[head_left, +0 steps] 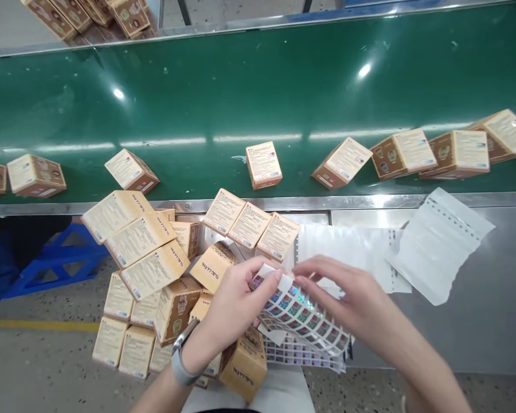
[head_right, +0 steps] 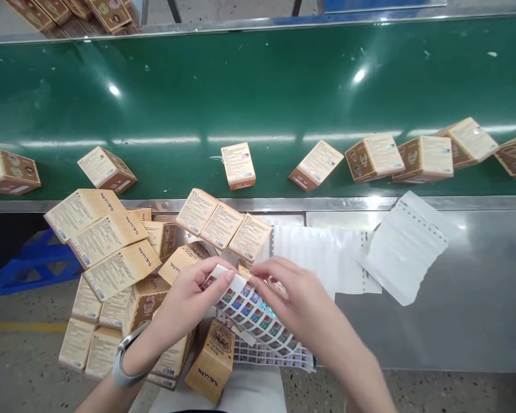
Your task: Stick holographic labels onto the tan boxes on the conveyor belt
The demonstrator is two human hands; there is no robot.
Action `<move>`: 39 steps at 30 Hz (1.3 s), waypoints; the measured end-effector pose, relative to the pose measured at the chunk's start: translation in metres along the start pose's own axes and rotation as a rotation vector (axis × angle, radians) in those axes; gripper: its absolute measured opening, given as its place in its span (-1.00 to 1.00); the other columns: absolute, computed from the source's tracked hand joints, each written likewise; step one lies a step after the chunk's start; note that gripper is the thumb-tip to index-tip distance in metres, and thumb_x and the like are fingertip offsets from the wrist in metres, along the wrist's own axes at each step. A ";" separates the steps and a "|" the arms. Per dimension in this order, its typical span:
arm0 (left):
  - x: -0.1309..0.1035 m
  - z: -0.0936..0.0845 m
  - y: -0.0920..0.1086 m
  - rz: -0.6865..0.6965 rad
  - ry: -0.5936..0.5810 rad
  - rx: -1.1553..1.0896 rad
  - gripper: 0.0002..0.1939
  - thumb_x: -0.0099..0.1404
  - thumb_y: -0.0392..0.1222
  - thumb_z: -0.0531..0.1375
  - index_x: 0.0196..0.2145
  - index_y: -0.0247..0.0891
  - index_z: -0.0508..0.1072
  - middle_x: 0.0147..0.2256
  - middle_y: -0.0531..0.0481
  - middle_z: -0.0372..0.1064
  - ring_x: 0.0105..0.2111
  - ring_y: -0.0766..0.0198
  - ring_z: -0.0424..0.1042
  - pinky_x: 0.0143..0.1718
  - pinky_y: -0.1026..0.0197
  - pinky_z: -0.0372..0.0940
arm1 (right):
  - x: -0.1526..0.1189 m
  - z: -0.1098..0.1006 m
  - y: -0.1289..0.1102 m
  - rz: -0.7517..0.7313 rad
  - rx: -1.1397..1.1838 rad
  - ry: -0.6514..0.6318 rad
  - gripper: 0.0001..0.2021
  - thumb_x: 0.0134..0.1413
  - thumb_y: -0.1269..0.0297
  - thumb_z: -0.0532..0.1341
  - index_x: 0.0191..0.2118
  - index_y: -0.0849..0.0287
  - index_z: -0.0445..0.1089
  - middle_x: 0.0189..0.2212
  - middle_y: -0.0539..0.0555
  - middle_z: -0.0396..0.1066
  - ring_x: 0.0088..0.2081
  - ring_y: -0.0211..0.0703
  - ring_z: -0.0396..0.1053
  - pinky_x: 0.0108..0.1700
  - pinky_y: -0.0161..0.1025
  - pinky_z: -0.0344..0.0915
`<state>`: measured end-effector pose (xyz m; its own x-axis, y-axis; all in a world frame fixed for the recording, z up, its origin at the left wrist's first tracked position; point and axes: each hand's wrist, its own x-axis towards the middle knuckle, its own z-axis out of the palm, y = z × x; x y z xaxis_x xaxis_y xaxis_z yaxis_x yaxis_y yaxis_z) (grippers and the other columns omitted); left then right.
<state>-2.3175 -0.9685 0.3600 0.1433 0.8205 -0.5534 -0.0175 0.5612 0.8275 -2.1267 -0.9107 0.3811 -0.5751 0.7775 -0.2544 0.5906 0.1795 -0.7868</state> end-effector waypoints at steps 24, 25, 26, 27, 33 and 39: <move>-0.062 0.060 -0.005 -0.170 -0.102 0.273 -0.73 0.31 -0.03 0.17 -0.42 -0.23 0.53 -0.50 0.03 0.45 -0.50 0.29 0.32 -0.48 0.29 0.17 | -0.131 0.049 -0.010 -0.145 -0.351 0.487 -0.73 0.11 0.52 0.28 -0.08 0.11 0.49 -0.25 0.06 0.60 -0.24 -0.05 0.56 -0.12 -0.11 0.41; -0.067 0.064 -0.008 -0.187 -0.103 0.274 -0.73 0.30 -0.02 0.17 -0.42 -0.23 0.52 -0.50 0.04 0.44 -0.51 0.30 0.31 -0.50 0.29 0.16 | -0.138 0.051 -0.009 -0.140 -0.344 0.492 -0.71 0.10 0.52 0.28 -0.06 0.09 0.49 -0.24 0.07 0.60 -0.22 -0.04 0.56 -0.11 -0.10 0.42; -0.072 0.068 -0.011 -0.204 -0.098 0.275 -0.72 0.30 -0.01 0.17 -0.43 -0.23 0.52 -0.51 0.04 0.43 -0.52 0.30 0.30 -0.51 0.30 0.15 | -0.146 0.052 -0.009 -0.136 -0.327 0.501 -0.70 0.09 0.52 0.28 -0.07 0.07 0.49 -0.24 0.06 0.60 -0.21 -0.02 0.55 -0.11 -0.09 0.43; -0.076 0.071 -0.015 -0.219 -0.088 0.276 -0.72 0.29 -0.01 0.17 -0.43 -0.24 0.52 -0.52 0.04 0.41 -0.52 0.30 0.29 -0.52 0.30 0.14 | -0.154 0.053 -0.008 -0.129 -0.290 0.504 -0.71 0.09 0.51 0.28 -0.09 0.04 0.50 -0.24 0.05 0.59 -0.21 -0.02 0.55 -0.11 -0.09 0.44; -0.091 0.072 -0.040 -0.341 -0.203 0.209 -0.78 0.19 -0.10 0.20 -0.49 -0.28 0.52 -0.55 0.05 0.40 -0.52 0.32 0.30 -0.50 0.33 0.15 | -0.191 0.074 0.017 0.455 0.265 0.709 -0.90 0.18 0.25 0.24 -0.36 0.04 0.46 -0.12 0.09 0.56 -0.12 -0.01 0.53 -0.16 -0.14 0.51; -0.090 0.060 -0.027 -0.471 -0.606 0.115 -0.87 0.10 -0.17 0.31 -0.44 -0.28 0.63 -0.45 -0.01 0.54 -0.48 0.34 0.39 -0.44 0.37 0.22 | -0.175 0.113 0.056 0.626 0.475 0.782 -0.69 0.12 0.07 0.28 -0.08 0.13 0.45 0.02 0.23 0.48 0.02 0.11 0.47 -0.01 0.05 0.47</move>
<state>-2.2709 -1.0638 0.3927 0.6267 0.2771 -0.7283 0.2778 0.7938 0.5410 -2.0571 -1.1049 0.3181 0.3640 0.8461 -0.3893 0.2788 -0.4978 -0.8213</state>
